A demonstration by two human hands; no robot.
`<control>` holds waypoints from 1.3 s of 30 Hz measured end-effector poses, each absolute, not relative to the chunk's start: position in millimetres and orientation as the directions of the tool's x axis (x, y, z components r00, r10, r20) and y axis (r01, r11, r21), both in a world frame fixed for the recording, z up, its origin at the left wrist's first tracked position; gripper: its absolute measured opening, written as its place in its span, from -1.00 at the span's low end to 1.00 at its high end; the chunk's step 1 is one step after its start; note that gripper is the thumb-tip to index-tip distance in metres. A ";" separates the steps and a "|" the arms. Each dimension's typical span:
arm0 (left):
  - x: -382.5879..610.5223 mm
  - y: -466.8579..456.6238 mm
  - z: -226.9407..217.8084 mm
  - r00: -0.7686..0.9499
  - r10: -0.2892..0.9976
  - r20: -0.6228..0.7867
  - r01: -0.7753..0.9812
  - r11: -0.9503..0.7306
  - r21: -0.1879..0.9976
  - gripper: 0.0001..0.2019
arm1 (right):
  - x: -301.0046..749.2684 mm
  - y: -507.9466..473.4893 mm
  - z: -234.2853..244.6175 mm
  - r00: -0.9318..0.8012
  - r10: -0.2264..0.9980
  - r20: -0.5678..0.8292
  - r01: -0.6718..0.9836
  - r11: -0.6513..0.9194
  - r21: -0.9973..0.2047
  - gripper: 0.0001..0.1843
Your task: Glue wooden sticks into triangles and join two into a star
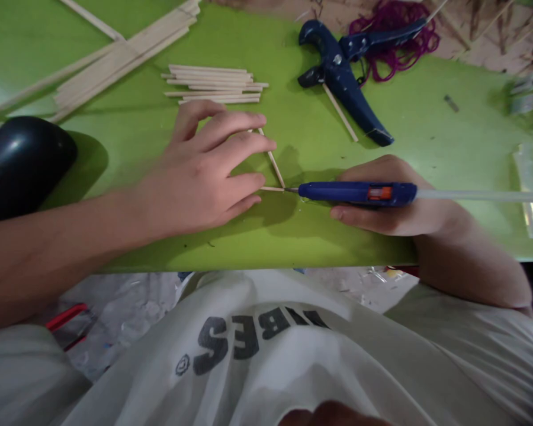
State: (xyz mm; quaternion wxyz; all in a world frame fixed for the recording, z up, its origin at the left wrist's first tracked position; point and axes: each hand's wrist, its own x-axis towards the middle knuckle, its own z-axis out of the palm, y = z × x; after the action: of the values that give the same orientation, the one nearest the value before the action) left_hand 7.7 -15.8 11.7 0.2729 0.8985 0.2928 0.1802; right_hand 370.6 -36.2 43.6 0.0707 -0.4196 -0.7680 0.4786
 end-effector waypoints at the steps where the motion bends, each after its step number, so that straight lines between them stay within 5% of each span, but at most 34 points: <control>1: 7.6 -15.7 11.5 0.767 0.620 0.166 0.425 -0.685 0.592 -0.79 | 370.5 -36.0 43.6 -0.640 0.711 -0.291 0.576 0.193 -0.794 -0.44; 20: 9.5 -15.6 1.7 0.748 0.645 0.156 0.436 -0.655 0.617 -0.71 | 371.2 -34.9 41.7 -0.657 0.714 -0.244 0.561 0.246 -0.791 -0.44; 39: 11.7 -21.2 1.2 0.791 0.583 0.186 0.501 -0.792 0.348 -0.65 | 368.5 -34.2 44.4 -0.662 0.706 -0.251 0.564 0.249 -0.787 -0.43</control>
State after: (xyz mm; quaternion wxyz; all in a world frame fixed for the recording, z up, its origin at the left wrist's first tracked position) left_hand 11.7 -21.2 1.2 0.1418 0.9357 0.2896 0.1431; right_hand 368.5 -34.2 44.4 0.0771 -0.4040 -0.7864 0.4610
